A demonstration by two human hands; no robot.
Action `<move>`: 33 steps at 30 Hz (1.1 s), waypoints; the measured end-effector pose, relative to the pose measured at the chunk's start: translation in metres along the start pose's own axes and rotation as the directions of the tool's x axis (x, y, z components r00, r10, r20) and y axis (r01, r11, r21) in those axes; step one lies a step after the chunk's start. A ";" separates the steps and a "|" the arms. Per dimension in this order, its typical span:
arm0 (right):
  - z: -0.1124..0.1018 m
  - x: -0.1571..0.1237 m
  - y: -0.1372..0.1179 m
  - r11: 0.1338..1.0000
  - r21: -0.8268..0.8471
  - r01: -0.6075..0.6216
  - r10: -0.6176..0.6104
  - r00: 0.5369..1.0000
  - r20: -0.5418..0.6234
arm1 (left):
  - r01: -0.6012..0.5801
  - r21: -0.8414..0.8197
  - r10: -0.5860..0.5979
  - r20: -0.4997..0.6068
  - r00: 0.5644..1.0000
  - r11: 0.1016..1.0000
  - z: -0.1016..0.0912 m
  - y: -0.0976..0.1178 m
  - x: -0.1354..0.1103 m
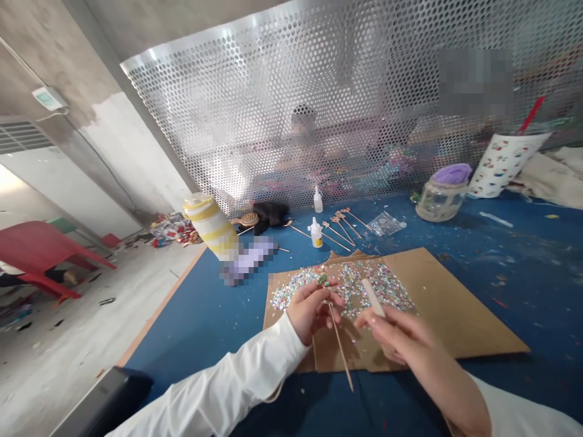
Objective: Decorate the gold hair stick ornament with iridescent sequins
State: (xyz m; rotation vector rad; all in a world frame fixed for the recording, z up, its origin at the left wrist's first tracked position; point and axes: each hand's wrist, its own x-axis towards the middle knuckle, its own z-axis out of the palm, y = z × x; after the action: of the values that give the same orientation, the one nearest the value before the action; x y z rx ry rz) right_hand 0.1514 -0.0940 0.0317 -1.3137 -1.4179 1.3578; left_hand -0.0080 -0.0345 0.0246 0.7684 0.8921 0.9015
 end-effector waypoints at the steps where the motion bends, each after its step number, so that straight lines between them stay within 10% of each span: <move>1: -0.003 -0.002 -0.001 1.000 -0.002 0.006 -0.006 0.999 -0.049 | 0.003 0.003 -0.003 -0.001 1.000 1.000 0.000 -0.004 -0.003; 8: -0.013 -0.014 -0.002 0.961 -0.031 0.276 -0.273 0.916 -0.293 | 0.016 0.019 -0.018 0.111 0.994 1.000 0.003 -0.035 -0.018; 16: -0.017 -0.018 0.003 0.852 -0.178 0.492 -0.520 0.831 -0.198 | 0.058 0.131 -0.079 0.164 0.983 0.990 0.001 -0.043 -0.035; 33: -0.020 -0.017 0.014 0.795 -0.297 0.528 -0.583 0.800 -0.138 | -0.018 0.306 -0.034 0.166 0.986 0.952 0.004 -0.041 -0.038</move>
State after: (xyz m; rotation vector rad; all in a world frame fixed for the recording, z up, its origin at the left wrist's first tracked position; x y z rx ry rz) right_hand 0.1762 -0.1075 0.0231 -1.0244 -1.6764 0.6305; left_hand -0.0042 -0.0864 0.0037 1.0927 0.8938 0.6851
